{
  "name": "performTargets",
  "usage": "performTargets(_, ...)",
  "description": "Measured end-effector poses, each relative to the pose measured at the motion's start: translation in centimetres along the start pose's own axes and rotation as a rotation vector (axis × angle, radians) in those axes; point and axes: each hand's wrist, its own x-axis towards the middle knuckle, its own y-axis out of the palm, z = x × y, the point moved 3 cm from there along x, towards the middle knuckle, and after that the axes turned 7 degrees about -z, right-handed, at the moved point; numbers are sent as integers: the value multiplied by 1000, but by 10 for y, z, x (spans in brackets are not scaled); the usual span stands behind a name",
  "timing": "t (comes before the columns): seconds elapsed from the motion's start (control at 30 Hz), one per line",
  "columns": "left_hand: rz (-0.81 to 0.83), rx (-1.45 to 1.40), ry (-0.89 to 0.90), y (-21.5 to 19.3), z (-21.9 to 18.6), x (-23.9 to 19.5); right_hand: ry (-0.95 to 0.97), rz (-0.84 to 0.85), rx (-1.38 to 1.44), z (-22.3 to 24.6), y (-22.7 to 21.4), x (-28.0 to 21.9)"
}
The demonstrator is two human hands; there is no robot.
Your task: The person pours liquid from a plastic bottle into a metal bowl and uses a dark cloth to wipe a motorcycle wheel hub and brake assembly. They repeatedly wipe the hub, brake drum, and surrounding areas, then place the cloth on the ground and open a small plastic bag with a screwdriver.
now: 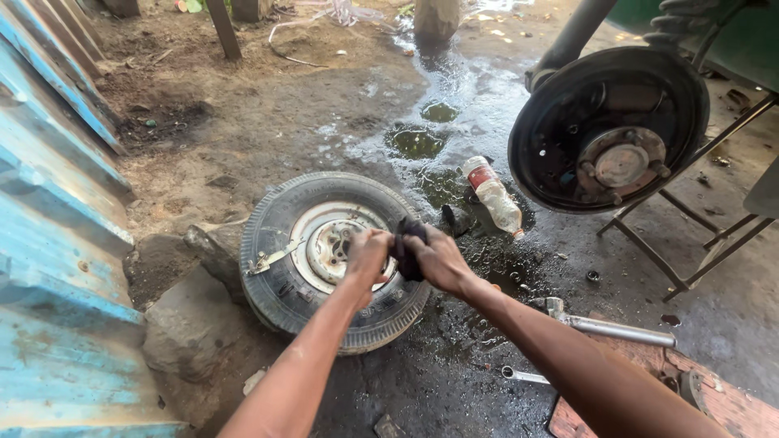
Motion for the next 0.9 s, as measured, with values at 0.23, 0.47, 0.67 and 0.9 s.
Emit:
performTargets(0.23,291,-486,86,69,-4,12,144,-79,-494,9,-18,6)
performTargets(0.47,181,-448,-102,84,15,21,199,-84,-460,19,-58,3)
performTargets(0.67,493,-929,-97,121,23,53,71,-91,-632,35,-74,-20)
performTargets(0.9,306,-679,-302,146,25,21,171,-128,-507,45,-119,-56)
